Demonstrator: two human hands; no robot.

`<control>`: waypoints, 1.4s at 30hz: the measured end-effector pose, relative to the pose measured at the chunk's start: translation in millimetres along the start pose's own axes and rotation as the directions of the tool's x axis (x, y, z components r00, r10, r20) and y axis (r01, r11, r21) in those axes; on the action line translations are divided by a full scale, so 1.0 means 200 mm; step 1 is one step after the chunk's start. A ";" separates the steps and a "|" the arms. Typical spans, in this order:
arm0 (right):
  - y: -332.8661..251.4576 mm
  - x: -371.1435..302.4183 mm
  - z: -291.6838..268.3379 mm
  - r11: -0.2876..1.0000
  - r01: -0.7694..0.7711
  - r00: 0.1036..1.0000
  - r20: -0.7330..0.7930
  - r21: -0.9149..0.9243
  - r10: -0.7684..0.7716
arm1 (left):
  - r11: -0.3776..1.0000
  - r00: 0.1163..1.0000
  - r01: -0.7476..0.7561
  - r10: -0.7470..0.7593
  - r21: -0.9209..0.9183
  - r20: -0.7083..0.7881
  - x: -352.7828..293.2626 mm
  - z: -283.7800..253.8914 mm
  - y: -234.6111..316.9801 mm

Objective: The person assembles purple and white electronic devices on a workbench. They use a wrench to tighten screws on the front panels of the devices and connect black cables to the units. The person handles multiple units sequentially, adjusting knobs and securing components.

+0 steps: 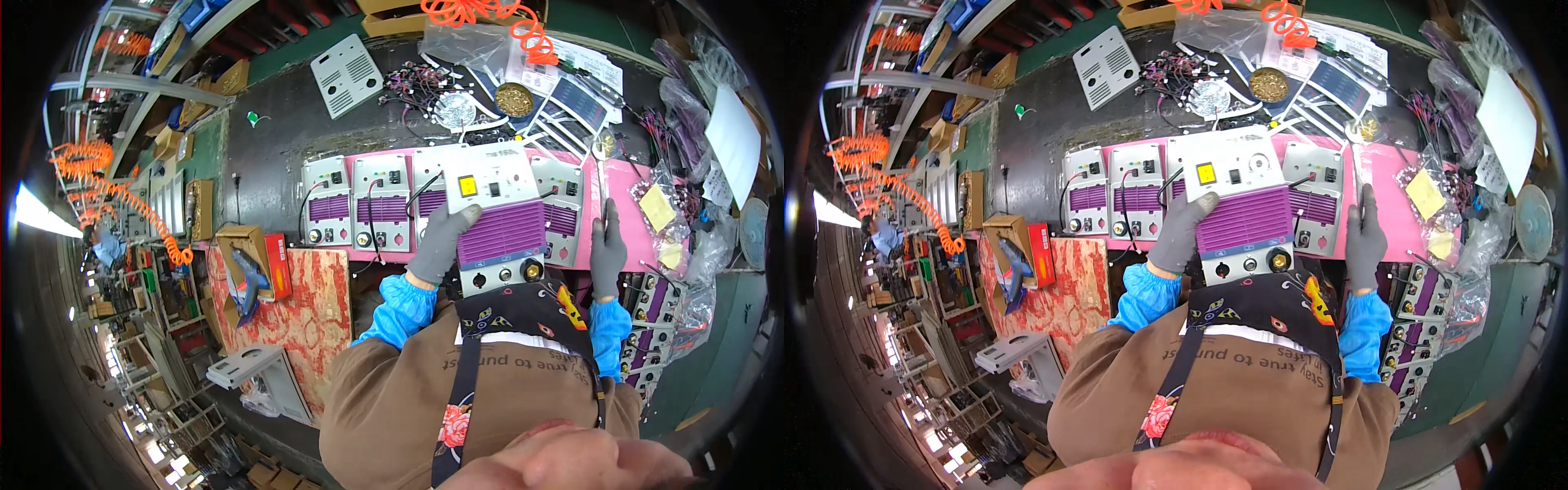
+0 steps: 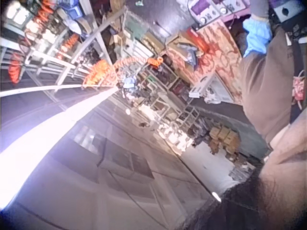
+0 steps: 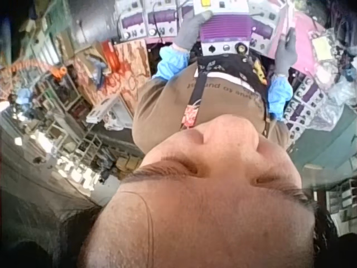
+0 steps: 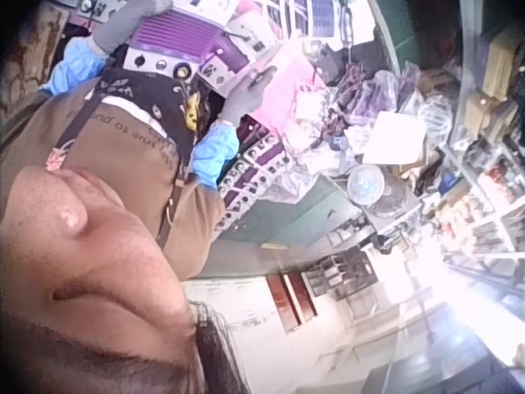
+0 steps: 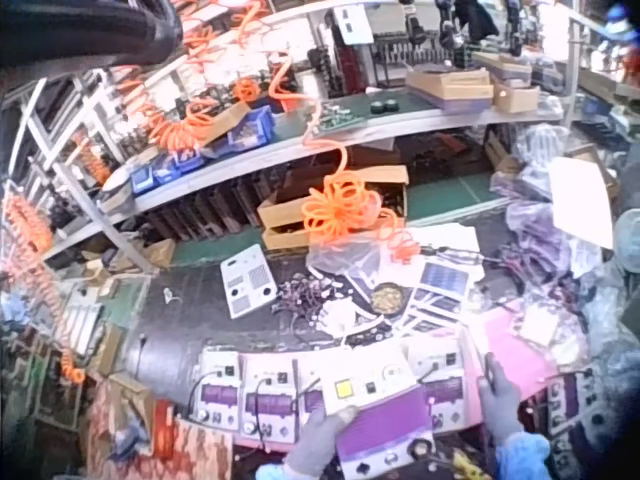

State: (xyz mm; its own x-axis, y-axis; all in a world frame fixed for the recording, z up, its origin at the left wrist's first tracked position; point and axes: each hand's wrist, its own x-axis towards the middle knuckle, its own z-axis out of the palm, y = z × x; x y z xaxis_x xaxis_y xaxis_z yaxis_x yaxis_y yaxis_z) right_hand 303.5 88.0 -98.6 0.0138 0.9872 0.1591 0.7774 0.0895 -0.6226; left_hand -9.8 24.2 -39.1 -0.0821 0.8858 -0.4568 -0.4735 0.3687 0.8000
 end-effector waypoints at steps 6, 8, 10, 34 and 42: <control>0.64 -0.11 0.18 0.871 -0.329 0.914 0.107 -0.366 0.390 | 0.995 0.995 -0.069 0.063 -0.068 -0.080 0.03 -0.11 -0.01; 0.66 -0.12 0.19 0.848 -0.308 0.931 0.045 -0.432 0.362 | 0.991 0.991 -0.067 0.053 -0.116 -0.124 0.05 -0.17 -0.03; 0.59 -0.09 0.17 0.836 -0.278 0.952 -0.023 -0.472 0.304 | 0.977 0.986 -0.047 0.012 -0.207 -0.167 0.04 -0.22 -0.03; -0.29 0.52 0.71 0.925 0.335 0.837 0.508 -0.180 -0.205 | 0.989 0.953 0.051 -0.089 -0.139 -0.289 -0.01 -0.49 0.01; -0.14 0.46 0.82 0.960 0.269 0.741 0.621 0.076 -0.257 | 0.990 0.968 0.048 -0.079 -0.132 -0.239 0.04 -0.45 -0.01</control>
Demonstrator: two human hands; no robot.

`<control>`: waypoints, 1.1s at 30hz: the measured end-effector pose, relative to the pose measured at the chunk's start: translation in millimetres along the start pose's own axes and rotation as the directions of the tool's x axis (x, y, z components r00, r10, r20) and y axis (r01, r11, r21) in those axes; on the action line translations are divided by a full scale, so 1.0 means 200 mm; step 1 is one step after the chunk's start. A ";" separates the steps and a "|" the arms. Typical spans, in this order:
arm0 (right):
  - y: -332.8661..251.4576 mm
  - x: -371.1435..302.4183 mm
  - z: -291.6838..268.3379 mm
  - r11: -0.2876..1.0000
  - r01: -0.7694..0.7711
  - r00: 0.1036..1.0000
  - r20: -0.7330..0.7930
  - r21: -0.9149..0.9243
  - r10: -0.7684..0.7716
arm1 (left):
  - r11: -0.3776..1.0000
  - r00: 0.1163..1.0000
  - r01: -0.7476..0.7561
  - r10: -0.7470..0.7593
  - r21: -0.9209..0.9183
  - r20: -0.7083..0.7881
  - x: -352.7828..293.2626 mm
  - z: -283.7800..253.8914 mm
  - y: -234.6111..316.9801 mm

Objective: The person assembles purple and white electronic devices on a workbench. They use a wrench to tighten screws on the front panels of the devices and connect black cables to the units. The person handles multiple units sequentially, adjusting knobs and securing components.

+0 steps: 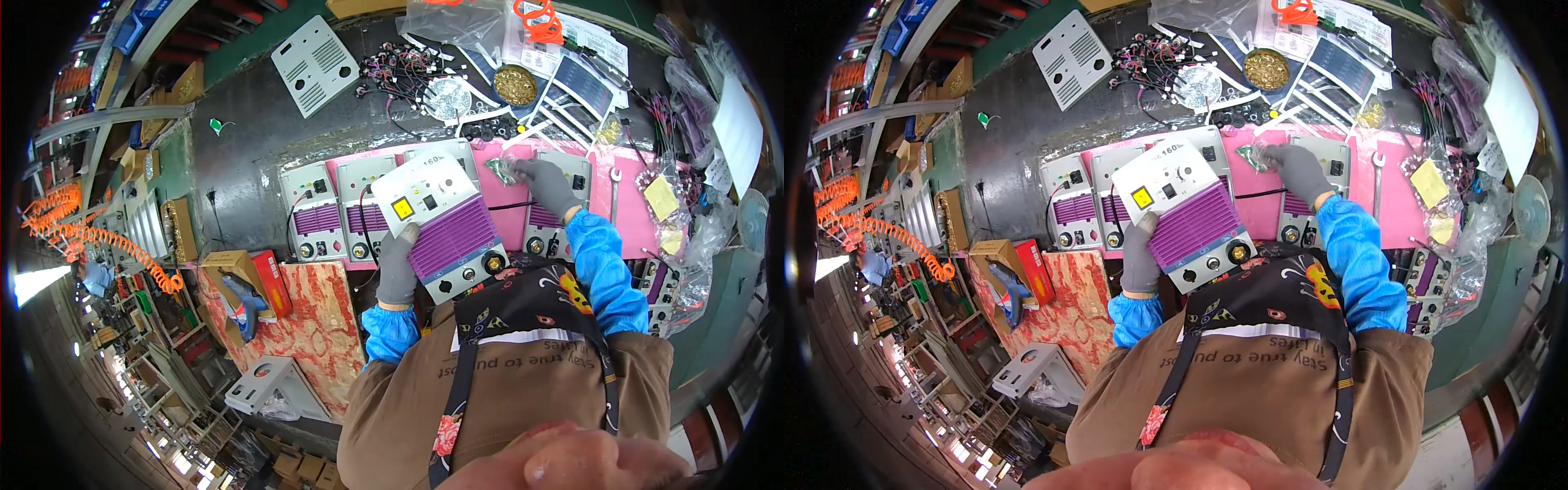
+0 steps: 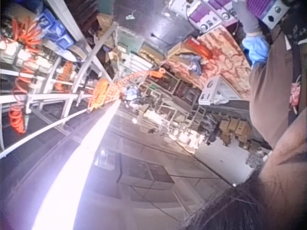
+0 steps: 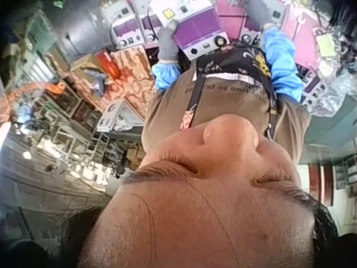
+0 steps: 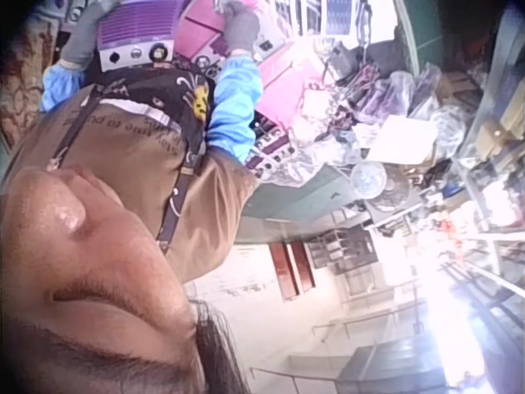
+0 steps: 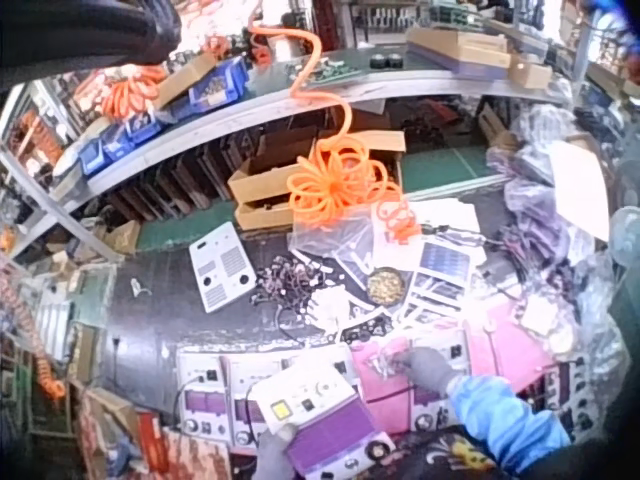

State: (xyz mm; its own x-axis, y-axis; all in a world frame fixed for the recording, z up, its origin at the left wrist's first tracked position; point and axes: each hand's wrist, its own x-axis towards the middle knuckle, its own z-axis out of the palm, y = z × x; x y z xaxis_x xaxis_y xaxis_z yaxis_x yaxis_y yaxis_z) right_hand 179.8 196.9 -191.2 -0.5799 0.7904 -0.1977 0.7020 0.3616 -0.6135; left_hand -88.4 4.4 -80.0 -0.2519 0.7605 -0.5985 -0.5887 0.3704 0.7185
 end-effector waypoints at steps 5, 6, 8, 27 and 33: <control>-0.05 0.01 -0.04 0.961 0.120 0.987 0.133 -0.250 -0.089 | 0.999 1.000 -0.025 0.024 0.029 0.012 -0.03 0.04 -0.01; -0.07 0.01 -0.03 0.941 0.128 0.989 0.107 -0.313 -0.099 | 0.999 1.000 -0.027 0.026 0.042 0.009 -0.04 0.04 -0.01; -0.08 -0.01 0.02 0.890 0.136 0.991 0.057 -0.435 -0.123 | 0.997 0.999 -0.051 0.050 0.052 0.017 -0.06 0.06 -0.01; 0.03 -0.14 0.03 0.997 -0.051 0.989 -0.136 0.065 0.059 | 0.969 0.971 -0.238 0.239 0.071 0.000 -0.27 0.15 -0.09; -0.11 -0.22 -0.15 0.948 -0.063 0.970 -0.203 0.311 0.131 | 0.970 0.968 -0.243 0.243 0.007 0.065 -0.27 0.26 -0.08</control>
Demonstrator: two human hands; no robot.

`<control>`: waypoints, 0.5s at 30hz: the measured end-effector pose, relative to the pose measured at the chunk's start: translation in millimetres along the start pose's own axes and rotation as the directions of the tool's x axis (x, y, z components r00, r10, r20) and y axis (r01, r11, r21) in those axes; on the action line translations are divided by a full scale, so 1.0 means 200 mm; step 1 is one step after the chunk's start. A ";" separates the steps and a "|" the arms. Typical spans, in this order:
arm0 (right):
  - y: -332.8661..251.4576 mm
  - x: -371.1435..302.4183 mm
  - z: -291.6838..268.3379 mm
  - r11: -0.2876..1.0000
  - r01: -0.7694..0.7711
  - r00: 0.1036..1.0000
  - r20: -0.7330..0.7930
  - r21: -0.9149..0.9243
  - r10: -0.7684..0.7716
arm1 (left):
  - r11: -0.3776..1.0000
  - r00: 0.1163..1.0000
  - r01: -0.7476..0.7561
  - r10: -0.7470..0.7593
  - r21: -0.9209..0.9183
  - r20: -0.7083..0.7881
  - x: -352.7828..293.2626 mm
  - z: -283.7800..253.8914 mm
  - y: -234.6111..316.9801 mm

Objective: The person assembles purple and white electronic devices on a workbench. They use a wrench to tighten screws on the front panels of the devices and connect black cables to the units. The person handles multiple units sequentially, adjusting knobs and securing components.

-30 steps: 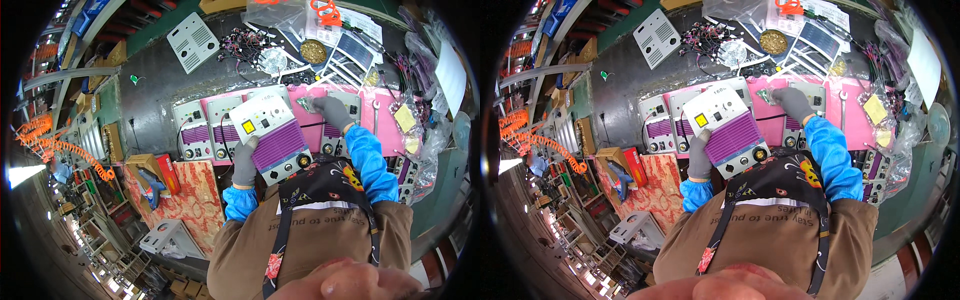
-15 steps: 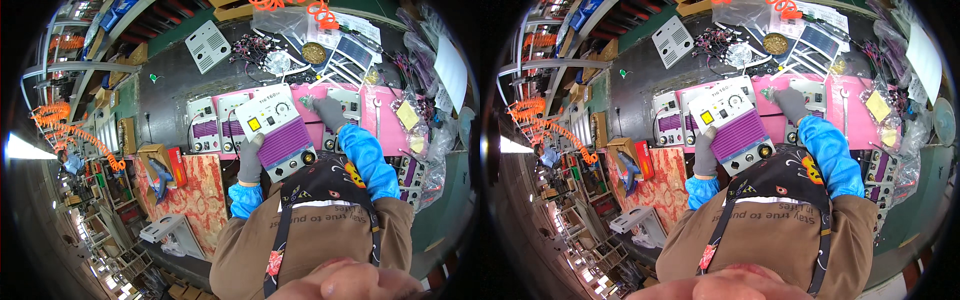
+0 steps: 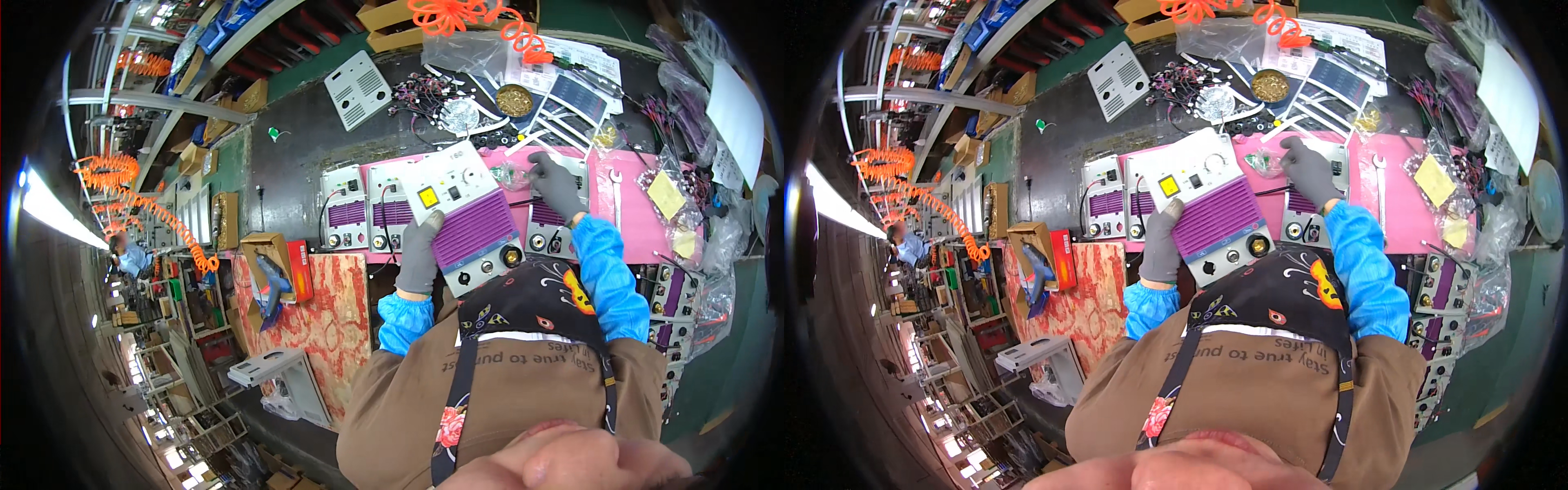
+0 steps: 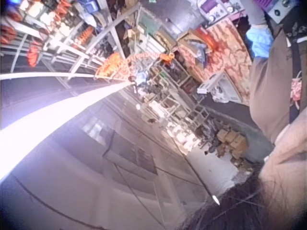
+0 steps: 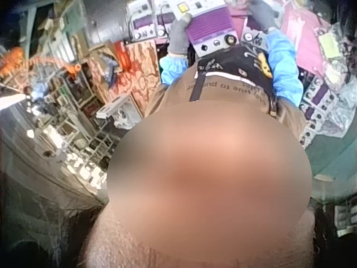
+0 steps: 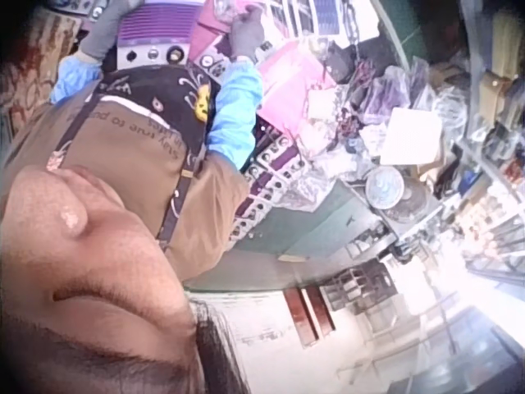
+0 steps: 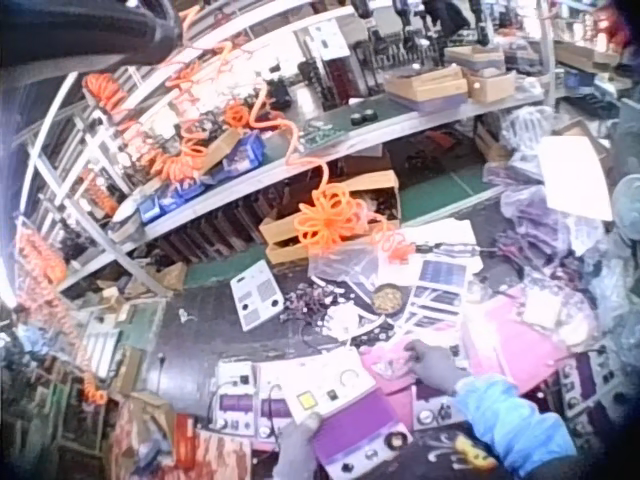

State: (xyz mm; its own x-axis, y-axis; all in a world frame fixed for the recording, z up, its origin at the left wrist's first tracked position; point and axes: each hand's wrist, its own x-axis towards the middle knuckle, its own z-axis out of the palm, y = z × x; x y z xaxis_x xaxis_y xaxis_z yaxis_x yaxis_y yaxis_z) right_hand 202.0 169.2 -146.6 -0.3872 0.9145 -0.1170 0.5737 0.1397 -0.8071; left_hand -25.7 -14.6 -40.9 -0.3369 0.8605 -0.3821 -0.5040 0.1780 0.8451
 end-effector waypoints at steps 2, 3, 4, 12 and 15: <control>-0.15 -0.04 -0.12 0.995 -0.022 1.000 0.014 0.102 0.021 | 1.000 1.000 -0.011 0.011 -0.018 0.016 0.00 0.05 0.00; -0.23 -0.07 -0.19 0.985 -0.003 1.000 0.006 0.174 0.002 | 1.000 0.999 -0.016 0.015 0.014 0.034 0.01 0.07 0.00; -0.29 -0.09 -0.22 0.977 0.037 0.999 0.009 0.212 -0.040 | 0.999 0.999 -0.022 0.019 0.041 0.051 0.02 0.09 -0.01; -0.64 -0.21 -0.30 0.883 0.456 0.890 0.024 -0.111 -0.456 | 0.975 0.990 -0.062 0.033 0.213 0.140 -0.02 0.25 0.06; -0.67 -0.23 -0.29 0.843 0.472 0.873 0.005 -0.260 -0.487 | 0.961 0.986 -0.116 0.081 0.252 0.144 -0.04 0.28 0.07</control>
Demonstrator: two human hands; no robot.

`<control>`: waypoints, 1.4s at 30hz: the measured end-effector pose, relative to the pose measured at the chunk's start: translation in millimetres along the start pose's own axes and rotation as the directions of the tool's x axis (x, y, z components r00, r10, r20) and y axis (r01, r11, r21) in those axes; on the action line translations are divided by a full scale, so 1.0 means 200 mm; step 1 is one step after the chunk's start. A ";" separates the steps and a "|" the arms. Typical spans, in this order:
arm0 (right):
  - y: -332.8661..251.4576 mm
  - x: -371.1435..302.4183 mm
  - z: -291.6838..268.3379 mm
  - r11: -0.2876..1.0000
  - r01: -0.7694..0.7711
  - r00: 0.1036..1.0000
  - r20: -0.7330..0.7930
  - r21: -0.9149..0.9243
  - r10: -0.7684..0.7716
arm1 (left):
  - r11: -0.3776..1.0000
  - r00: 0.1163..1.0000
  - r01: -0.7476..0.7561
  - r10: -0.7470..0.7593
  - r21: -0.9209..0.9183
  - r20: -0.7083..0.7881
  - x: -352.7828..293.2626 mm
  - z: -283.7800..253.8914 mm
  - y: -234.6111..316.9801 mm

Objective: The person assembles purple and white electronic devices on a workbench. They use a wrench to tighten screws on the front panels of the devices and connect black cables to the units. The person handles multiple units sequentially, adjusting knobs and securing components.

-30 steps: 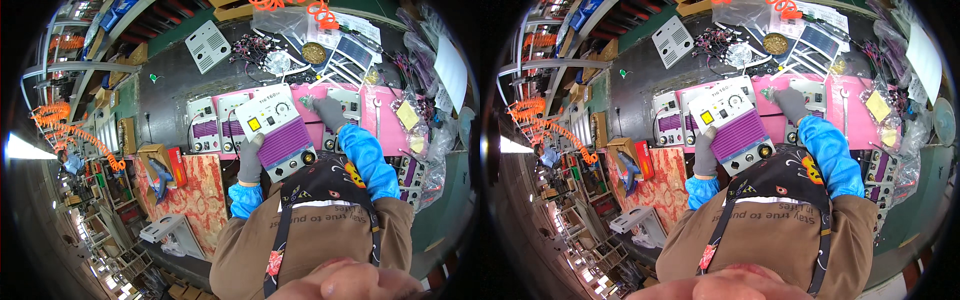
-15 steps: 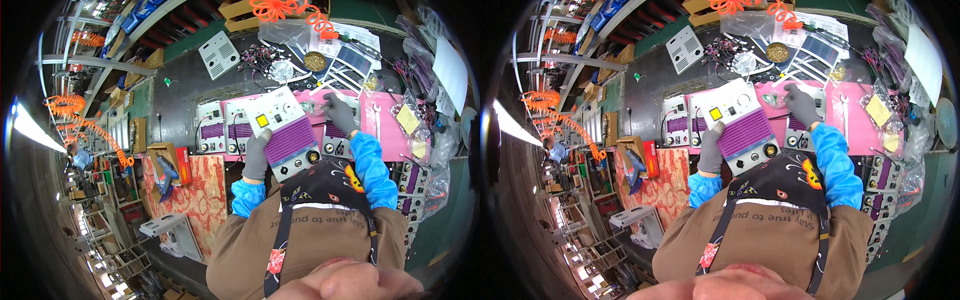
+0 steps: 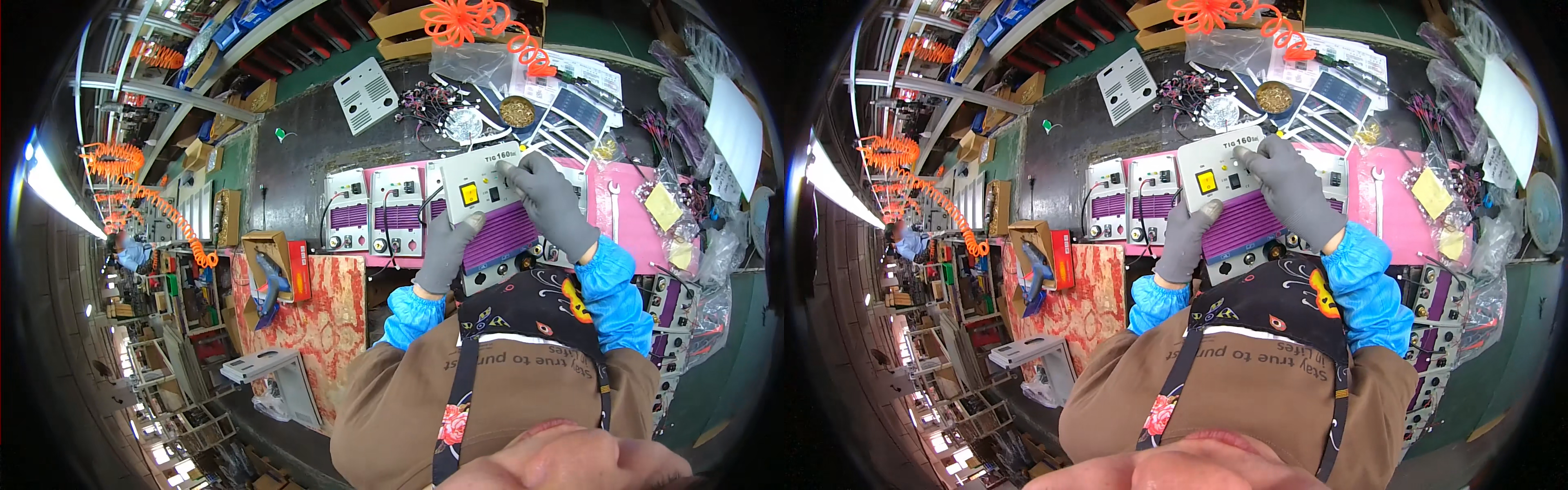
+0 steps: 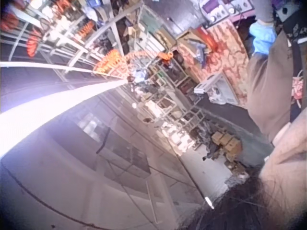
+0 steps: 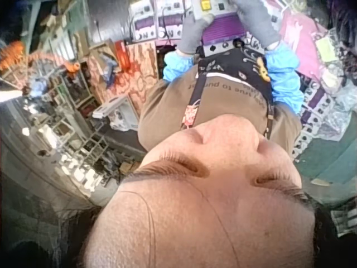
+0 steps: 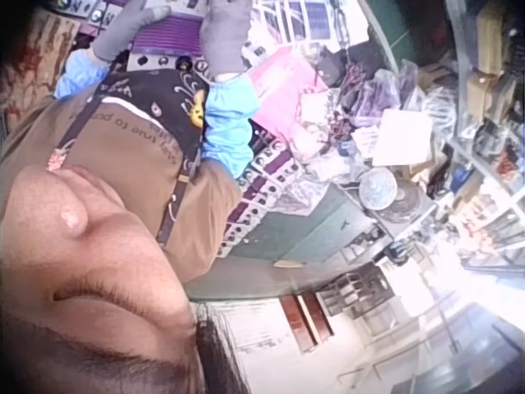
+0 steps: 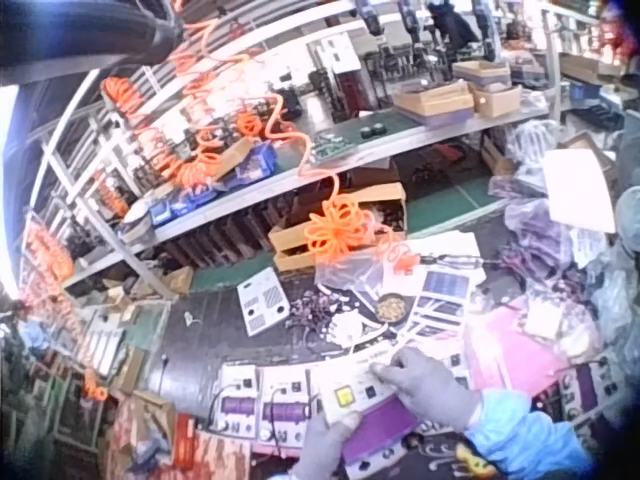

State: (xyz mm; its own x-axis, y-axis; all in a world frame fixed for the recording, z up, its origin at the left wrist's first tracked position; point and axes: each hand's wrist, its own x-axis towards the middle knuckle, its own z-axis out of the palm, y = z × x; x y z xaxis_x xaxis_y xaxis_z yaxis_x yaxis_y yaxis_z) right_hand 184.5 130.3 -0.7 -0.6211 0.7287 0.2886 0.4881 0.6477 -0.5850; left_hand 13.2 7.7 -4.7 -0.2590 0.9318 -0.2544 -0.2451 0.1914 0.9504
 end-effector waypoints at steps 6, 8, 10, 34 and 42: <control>-0.02 0.00 -0.01 0.962 -0.144 0.989 0.052 0.231 0.135 | 1.000 1.000 -0.026 0.026 -0.012 0.008 -0.01 -0.01 -0.03; -0.02 0.00 -0.01 0.970 -0.104 0.995 0.030 0.218 0.100 | 1.000 1.000 -0.018 0.018 -0.004 0.014 -0.02 -0.01 -0.03; -0.02 0.00 0.00 0.970 -0.088 0.996 0.018 0.225 0.086 | 1.000 1.000 -0.005 0.005 -0.009 0.027 -0.02 -0.01 -0.02; -0.06 0.01 0.06 0.976 -0.051 0.992 -0.098 0.210 0.073 | 0.994 0.997 0.006 -0.014 0.111 0.076 -0.01 -0.01 -0.02; -0.06 0.00 0.08 0.988 0.122 0.985 -0.112 -0.099 -0.133 | 0.997 0.993 0.000 -0.009 0.073 0.120 -0.01 -0.01 -0.02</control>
State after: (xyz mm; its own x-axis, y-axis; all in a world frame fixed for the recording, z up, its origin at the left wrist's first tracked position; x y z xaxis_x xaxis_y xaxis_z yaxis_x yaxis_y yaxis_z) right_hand 169.0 119.2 -5.9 -0.6075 0.6566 0.4471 0.4670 0.7505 -0.4676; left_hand 13.3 3.9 -8.0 -0.1431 0.9603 -0.2397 -0.1765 0.2135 0.9609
